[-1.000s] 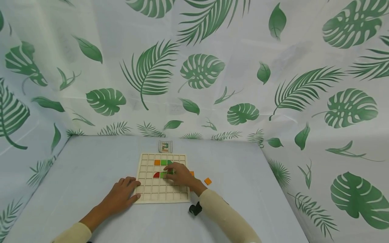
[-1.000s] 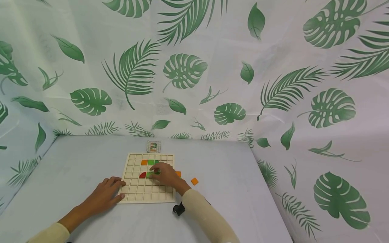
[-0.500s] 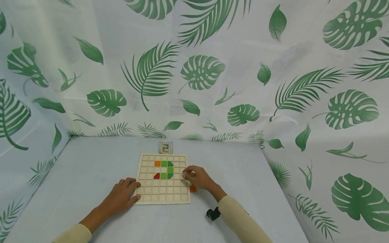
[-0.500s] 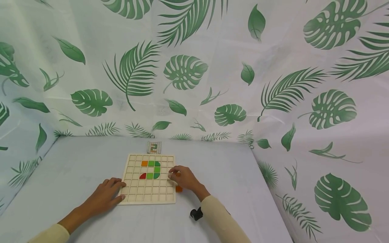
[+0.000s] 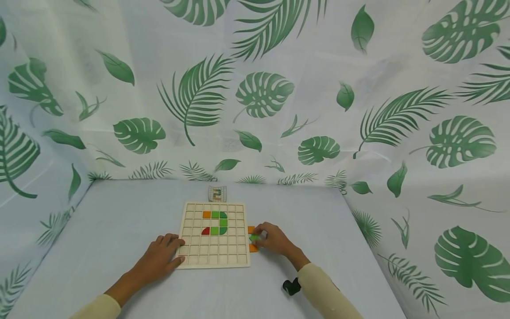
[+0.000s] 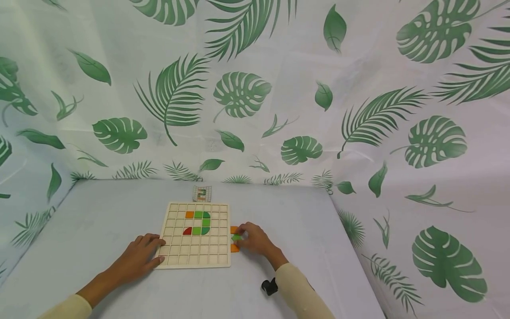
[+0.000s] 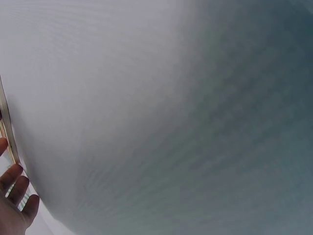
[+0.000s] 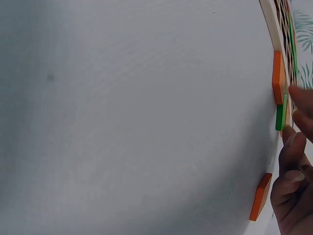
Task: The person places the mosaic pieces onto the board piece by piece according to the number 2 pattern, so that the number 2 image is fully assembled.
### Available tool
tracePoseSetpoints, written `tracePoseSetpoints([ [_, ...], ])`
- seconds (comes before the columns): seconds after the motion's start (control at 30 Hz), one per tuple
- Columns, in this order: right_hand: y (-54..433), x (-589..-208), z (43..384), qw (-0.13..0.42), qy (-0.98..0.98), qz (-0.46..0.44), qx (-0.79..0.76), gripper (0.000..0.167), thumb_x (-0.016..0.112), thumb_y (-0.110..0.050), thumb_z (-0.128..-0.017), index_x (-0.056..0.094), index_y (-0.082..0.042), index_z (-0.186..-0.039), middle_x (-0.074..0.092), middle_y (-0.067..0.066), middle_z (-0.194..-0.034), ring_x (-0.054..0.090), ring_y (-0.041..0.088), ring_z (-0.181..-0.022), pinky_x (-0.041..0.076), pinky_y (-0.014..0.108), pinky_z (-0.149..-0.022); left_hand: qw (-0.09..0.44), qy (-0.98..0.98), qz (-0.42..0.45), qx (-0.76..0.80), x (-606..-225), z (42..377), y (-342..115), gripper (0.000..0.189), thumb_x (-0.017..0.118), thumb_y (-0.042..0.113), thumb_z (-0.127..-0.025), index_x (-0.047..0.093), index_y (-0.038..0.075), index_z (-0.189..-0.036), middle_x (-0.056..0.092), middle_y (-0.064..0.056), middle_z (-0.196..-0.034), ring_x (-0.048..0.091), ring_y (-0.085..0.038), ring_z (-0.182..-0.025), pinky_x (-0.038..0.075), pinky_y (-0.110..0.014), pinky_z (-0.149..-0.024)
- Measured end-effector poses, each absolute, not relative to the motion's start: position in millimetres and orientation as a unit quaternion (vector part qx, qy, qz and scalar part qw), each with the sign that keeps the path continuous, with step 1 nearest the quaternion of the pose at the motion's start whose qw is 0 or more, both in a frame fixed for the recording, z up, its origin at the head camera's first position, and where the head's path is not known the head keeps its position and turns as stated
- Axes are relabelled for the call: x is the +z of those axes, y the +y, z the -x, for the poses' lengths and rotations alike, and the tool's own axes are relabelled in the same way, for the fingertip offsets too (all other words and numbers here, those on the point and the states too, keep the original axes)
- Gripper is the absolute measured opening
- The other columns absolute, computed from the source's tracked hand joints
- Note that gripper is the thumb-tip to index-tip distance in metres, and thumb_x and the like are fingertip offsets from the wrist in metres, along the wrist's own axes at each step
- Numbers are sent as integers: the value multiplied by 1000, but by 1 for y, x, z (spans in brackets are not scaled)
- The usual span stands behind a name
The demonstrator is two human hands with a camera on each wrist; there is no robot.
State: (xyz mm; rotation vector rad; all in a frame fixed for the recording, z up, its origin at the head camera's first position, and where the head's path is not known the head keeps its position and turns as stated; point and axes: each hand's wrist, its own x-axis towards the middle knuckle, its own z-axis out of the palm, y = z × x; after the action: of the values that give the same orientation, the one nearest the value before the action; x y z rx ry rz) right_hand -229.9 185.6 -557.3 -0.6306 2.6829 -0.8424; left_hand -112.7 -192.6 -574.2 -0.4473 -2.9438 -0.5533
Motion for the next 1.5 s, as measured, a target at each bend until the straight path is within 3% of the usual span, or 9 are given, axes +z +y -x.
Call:
tracePoseSetpoints([
  [0.3, 184, -553, 227, 137, 925, 216, -282, 21, 76, -21, -91, 72, -17, -111, 64, -7, -101, 58, 11, -96, 48, 33, -84, 52, -972, 145, -179, -571, 113, -192, 41, 72, 37, -92, 63, 16, -126, 57, -11, -129, 55, -32, -114, 48, -51, -89],
  [0.6, 188, -550, 231, 139, 921, 259, -256, 25, 74, -18, -91, 75, -16, -116, 65, -6, -100, 57, 9, -91, 45, 28, -78, 57, -971, 147, -181, -574, 113, -192, 41, 72, 37, -92, 63, 16, -126, 57, -11, -129, 55, -32, -114, 48, -51, -89],
  [0.8, 192, -549, 235, 163, 914, 272, -252, 26, 71, -12, -92, 72, -15, -118, 66, -6, -106, 61, 12, -102, 48, 32, -86, 62, -970, 152, -181, -577, 113, -194, 42, 72, 38, -92, 63, 16, -126, 57, -12, -128, 56, -32, -114, 49, -52, -88],
  [1.27, 195, -545, 247, 223, 910, 251, -244, 34, 82, -22, -85, 70, -20, -117, 64, -6, -108, 54, 14, -100, 47, 38, -90, 50, -971, 145, -185, -577, 112, -193, 42, 71, 39, -93, 62, 17, -127, 56, -11, -130, 54, -31, -115, 48, -51, -89],
  [1.5, 194, -547, 247, 201, 917, 253, -235, 37, 84, -24, -82, 74, -20, -117, 64, -10, -102, 54, 11, -94, 47, 33, -88, 50, -970, 147, -185, -575, 112, -193, 42, 72, 38, -92, 62, 16, -127, 56, -11, -129, 55, -31, -115, 48, -52, -88],
])
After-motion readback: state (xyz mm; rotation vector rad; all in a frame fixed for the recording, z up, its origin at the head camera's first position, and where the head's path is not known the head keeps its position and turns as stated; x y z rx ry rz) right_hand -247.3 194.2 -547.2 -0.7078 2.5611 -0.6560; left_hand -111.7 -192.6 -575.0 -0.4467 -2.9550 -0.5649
